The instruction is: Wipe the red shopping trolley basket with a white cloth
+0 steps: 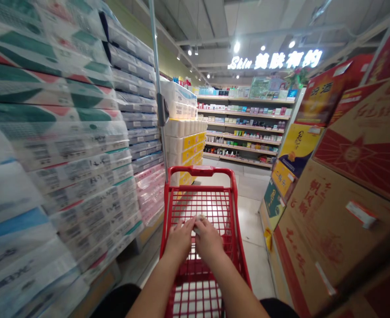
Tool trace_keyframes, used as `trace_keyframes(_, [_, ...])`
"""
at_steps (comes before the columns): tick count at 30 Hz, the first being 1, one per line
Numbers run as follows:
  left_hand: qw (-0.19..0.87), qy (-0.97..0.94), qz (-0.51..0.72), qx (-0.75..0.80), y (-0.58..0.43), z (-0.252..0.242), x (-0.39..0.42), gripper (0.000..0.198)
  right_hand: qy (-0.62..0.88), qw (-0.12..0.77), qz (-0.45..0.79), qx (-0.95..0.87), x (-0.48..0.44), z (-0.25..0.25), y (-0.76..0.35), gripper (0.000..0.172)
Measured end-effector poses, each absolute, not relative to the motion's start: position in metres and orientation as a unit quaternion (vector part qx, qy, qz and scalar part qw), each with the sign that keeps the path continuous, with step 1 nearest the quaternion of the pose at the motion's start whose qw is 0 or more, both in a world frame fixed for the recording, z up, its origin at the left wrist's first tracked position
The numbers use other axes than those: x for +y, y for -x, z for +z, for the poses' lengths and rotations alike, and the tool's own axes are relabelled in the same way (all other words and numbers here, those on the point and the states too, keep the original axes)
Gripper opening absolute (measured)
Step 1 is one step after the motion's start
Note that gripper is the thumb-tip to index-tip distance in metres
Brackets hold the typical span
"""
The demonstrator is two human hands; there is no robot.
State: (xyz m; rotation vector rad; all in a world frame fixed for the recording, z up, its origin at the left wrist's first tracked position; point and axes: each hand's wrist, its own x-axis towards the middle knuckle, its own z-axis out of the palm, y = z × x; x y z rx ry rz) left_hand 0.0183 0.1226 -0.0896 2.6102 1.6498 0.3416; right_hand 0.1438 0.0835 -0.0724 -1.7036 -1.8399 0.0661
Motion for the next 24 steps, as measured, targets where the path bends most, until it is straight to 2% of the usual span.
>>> trace_keyframes(4, [0.008, -0.837, 0.117, 0.534, -0.021, -0.090, 0.127, 0.074, 0.716, 0.298, -0.017, -0.631, 0.087, -0.071, -0.157, 0.031])
trace_keyframes(9, [-0.003, -0.839, 0.136, 0.527, -0.022, -0.091, 0.128, 0.065, 0.659, 0.312, 0.043, -0.683, 0.085, -0.076, -0.160, 0.038])
trace_keyframes(13, [-0.002, -0.839, 0.154, 0.523, -0.021, -0.089, 0.126, 0.063, 0.696, 0.336, 0.026, -0.633, 0.085, -0.081, -0.157, 0.037])
trace_keyframes(17, [-0.007, -0.836, 0.157, 0.526, -0.021, -0.089, 0.124, 0.061, 0.675, 0.347, 0.010, -0.651, 0.090, -0.088, -0.152, 0.049])
trace_keyframes(24, [-0.047, -0.845, 0.124, 0.518, -0.020, -0.084, 0.117, 0.064, 0.615, 0.430, 0.065, -0.658, 0.095, -0.090, -0.155, 0.043])
